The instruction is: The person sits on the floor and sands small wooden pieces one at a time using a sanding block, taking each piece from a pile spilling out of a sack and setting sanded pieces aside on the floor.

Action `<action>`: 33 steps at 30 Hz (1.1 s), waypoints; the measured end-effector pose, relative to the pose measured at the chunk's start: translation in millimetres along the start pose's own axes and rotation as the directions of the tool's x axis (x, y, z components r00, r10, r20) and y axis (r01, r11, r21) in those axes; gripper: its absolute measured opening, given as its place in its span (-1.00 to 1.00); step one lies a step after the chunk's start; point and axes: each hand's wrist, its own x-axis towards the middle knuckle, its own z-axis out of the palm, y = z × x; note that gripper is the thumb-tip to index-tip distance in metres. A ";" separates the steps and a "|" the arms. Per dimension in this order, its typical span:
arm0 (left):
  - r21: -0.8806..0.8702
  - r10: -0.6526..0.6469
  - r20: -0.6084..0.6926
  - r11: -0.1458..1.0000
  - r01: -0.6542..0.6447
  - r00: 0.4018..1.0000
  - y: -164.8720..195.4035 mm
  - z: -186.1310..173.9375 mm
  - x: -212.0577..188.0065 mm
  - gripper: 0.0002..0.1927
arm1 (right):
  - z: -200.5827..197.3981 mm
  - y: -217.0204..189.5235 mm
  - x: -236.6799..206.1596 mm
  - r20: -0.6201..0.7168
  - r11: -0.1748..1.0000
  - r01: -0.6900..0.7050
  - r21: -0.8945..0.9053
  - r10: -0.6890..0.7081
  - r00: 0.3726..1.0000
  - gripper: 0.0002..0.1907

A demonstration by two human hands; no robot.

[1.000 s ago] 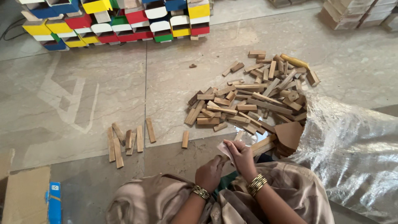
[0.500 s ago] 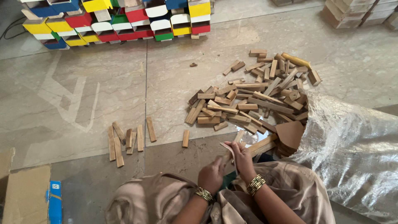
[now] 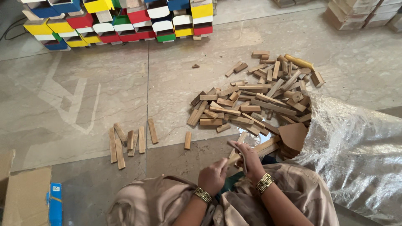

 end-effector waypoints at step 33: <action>0.277 -0.032 0.108 0.961 0.001 0.994 1.7 -2.2 -4.7 -0.64 | 21.4 -30.3 -22.3 -0.042 0.693 0.043 -0.720 -0.105 0.994 -0.46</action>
